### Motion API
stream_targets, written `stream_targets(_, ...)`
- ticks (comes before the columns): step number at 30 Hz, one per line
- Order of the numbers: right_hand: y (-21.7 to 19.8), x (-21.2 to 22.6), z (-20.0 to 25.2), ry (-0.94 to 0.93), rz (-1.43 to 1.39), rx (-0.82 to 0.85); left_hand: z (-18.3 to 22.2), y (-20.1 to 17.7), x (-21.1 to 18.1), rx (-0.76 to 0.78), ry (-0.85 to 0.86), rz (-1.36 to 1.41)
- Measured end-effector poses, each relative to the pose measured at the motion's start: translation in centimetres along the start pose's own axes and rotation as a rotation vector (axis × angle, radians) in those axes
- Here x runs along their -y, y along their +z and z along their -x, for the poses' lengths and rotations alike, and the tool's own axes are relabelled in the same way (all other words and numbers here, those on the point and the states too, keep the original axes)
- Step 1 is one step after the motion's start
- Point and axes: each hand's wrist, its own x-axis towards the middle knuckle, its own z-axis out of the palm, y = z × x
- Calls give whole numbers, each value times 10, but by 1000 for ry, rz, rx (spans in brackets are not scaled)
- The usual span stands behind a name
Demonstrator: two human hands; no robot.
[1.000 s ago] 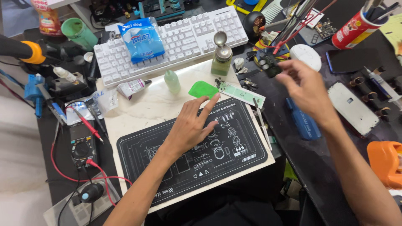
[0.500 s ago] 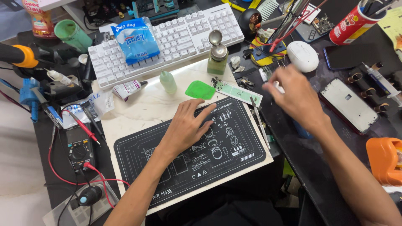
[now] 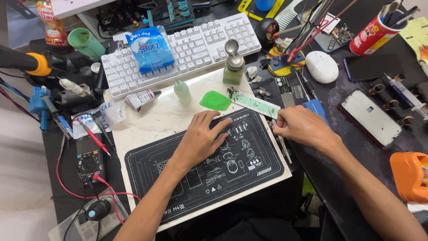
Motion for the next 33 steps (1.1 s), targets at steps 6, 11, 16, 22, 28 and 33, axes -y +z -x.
stream_targets(6,-11,12,9,-245,-246,101,-2,-3,-4,-86,29,49)
stream_targets(11,-7,29,21,-388,-371,55,-4,1,-10,-171,57,144)
stream_targets(16,-13,47,33,-396,-241,53,-10,9,-26,-208,113,225)
stream_targets(22,-22,51,41,-427,-156,54,-11,6,-39,-180,57,337)
stream_targets(28,-32,25,34,-269,-107,124,-19,7,-40,-163,51,346)
stream_targets(33,-42,-14,13,-36,-150,-128,-31,14,-39,-91,-12,240)
